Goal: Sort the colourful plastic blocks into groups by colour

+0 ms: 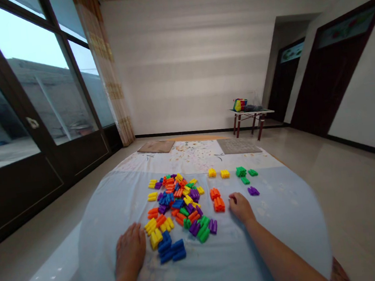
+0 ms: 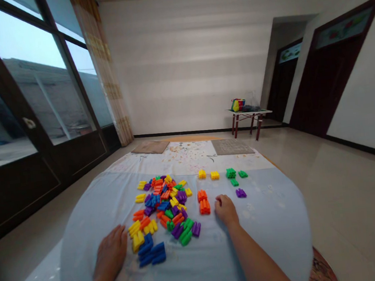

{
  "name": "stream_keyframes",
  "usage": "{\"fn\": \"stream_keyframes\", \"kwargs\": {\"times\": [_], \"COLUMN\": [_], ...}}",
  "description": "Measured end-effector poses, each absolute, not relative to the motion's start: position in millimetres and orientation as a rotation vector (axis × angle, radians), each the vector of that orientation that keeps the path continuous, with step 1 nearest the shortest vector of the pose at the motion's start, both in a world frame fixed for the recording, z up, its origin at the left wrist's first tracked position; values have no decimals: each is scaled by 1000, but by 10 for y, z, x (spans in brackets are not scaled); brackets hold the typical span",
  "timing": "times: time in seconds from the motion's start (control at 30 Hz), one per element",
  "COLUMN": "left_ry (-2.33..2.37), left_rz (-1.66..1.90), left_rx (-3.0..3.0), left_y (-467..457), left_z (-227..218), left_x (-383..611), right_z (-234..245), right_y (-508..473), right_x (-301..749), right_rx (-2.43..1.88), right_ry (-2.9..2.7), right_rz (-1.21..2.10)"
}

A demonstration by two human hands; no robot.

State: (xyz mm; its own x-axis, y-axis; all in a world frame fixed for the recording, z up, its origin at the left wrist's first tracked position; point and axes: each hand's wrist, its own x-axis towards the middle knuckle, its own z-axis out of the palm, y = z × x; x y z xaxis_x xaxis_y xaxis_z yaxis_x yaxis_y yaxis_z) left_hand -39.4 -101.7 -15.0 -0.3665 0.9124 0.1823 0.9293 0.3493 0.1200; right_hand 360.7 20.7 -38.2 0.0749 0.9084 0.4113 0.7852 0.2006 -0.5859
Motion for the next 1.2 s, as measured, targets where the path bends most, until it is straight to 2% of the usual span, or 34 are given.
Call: {"fn": "stream_keyframes", "kwargs": {"times": [0.2,0.57,0.7,0.93,1.2], "left_ry": [-2484,-2426,-2474,-2268,-2306], "left_rz": [-299,-494,-628,-739,-571], "left_rx": [-1746,-1788,-1666,-2016,-2180], "left_y": [-1062,-990,-618,490,1219], "left_z": [-179,-610,-331,357,393], "left_x": [-415,-769,-838,-430,111], "right_z": [-366,-437,-421,-374,-362], "right_y": [168,164,163,148,155], "right_x": [3618,3632,3622,3592,3589], "right_rx": [-1575,-1526,-1530,-1514,-1511], "right_ry": [-1734,-1668,-1651,-1638,-1636], "right_rz": [238,361,395,401,411]}}
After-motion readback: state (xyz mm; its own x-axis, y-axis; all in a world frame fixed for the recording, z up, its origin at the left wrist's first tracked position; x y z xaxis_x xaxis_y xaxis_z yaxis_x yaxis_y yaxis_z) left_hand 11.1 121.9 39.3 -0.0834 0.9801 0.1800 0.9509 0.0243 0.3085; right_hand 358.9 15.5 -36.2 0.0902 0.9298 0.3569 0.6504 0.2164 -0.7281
